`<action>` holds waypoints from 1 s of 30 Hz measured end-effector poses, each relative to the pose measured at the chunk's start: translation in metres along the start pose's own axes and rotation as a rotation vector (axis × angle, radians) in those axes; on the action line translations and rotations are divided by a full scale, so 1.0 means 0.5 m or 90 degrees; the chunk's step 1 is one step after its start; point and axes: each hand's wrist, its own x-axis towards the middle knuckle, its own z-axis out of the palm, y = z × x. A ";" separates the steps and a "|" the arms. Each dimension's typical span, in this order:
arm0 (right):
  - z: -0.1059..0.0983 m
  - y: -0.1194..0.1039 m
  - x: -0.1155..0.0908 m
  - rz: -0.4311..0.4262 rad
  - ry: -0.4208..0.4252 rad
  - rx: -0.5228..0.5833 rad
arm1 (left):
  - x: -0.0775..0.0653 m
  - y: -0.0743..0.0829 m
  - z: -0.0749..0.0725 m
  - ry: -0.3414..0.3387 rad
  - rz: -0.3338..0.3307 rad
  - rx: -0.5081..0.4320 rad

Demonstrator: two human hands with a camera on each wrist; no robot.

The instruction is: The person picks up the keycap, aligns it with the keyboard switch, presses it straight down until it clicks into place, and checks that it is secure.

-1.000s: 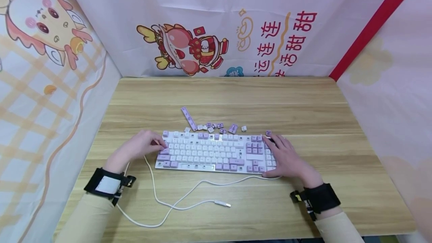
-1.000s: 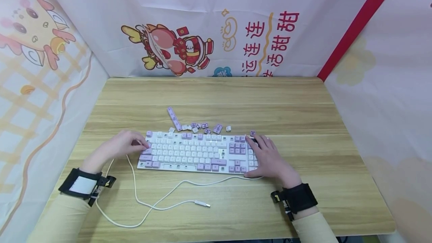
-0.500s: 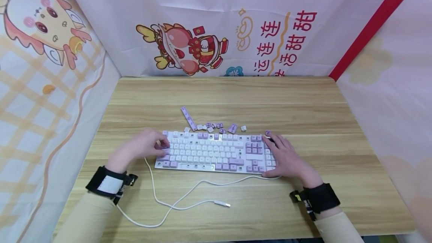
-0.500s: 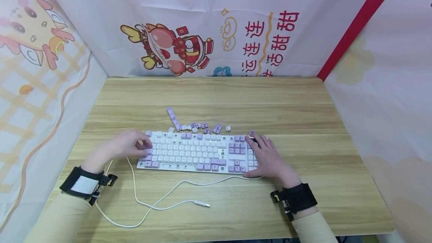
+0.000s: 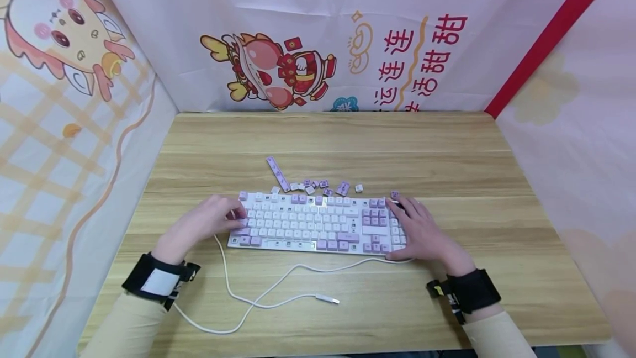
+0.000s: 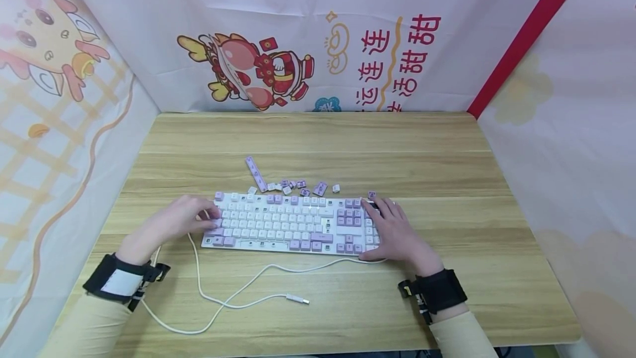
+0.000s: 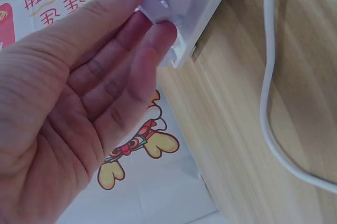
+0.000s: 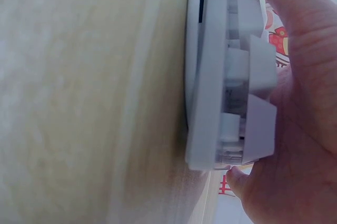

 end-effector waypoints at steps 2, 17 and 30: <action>0.000 0.001 0.001 0.002 -0.002 0.003 | -0.002 0.002 -0.002 -0.002 -0.009 0.016; 0.006 0.007 0.004 0.011 -0.019 0.003 | 0.006 0.021 -0.006 -0.008 -0.027 0.094; 0.003 0.003 0.005 0.013 -0.019 0.003 | 0.012 0.026 -0.010 -0.019 -0.044 0.090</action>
